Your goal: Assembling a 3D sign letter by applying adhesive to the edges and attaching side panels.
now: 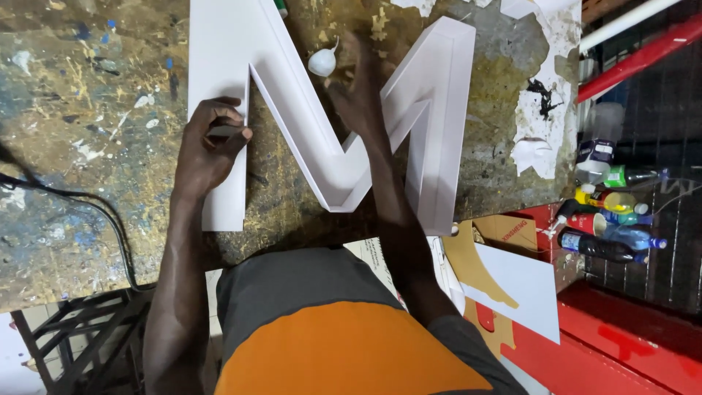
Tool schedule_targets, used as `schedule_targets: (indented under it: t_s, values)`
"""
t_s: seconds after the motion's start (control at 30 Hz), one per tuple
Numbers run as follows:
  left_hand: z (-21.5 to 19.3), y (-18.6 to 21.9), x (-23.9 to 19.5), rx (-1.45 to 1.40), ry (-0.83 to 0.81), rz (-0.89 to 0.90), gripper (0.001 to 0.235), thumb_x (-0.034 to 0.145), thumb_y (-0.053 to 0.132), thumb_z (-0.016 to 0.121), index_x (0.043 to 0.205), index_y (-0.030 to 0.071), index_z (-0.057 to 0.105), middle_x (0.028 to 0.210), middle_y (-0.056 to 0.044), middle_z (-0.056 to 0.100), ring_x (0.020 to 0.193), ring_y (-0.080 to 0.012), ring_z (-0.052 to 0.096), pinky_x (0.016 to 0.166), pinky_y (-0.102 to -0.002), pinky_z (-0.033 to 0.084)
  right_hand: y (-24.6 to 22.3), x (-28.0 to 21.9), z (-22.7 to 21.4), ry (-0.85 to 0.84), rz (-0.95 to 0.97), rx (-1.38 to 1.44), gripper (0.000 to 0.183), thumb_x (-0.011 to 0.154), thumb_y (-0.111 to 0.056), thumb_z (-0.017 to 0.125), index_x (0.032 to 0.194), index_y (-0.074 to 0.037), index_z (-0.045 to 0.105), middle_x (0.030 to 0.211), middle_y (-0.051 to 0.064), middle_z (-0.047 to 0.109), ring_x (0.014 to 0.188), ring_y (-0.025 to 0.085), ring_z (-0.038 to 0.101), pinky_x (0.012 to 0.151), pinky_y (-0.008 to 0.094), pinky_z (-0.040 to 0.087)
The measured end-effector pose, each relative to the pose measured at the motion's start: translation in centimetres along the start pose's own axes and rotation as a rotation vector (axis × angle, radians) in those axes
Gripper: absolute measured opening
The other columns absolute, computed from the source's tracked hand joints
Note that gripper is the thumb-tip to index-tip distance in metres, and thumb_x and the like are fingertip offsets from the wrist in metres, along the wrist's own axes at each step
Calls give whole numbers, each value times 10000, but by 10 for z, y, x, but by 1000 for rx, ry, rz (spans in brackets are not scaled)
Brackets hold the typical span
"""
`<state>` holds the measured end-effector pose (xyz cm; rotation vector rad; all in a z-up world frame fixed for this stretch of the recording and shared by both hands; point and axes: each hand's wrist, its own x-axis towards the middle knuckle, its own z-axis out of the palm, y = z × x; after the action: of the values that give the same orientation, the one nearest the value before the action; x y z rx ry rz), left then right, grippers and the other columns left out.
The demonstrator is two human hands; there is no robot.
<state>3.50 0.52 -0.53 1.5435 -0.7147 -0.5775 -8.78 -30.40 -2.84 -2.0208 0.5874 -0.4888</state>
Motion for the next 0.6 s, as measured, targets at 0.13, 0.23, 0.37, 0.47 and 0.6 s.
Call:
schedule_targets:
  t_s: [0.13,0.23,0.37,0.47,0.6]
  values:
    - [-3,11,1,44,-45,15,243,1162,304,732,1311,128,653,1597,-166,547,1558,-394,540,1025,-593,657,13,14,8,-135,83,-2,870,1059,-47,840,1742,-253,341,1798,161,461,1629,381,488,1235,546,500]
    - [-5,13,3,217,-72,16,319,1148,183,750,1445,117,654,1702,-169,466,1458,-386,580,937,-494,595,19,19,11,-107,-103,13,465,1045,-6,761,1451,-179,615,1500,94,705,1371,297,693,1106,415,553]
    - [-1,10,2,311,-60,163,358,1181,145,718,1534,118,662,1751,-189,372,1638,-452,389,1187,-673,507,32,10,3,-136,-54,29,512,1201,-386,628,1651,-204,464,1663,97,466,1538,311,463,1253,475,411]
    - [5,13,2,446,-40,257,400,1143,2,728,1532,93,701,1665,-211,422,1538,-472,385,1163,-696,479,9,-10,-6,-61,-64,116,576,1262,-455,598,1778,-279,410,1886,86,338,1711,293,431,1317,467,517]
    - [11,25,-1,593,-16,270,451,1019,-136,757,1434,41,778,1411,-221,499,1323,-438,444,1026,-597,482,-18,-40,-9,-7,53,254,640,1137,-431,714,1650,-122,487,1291,211,811,1011,222,868,813,321,787]
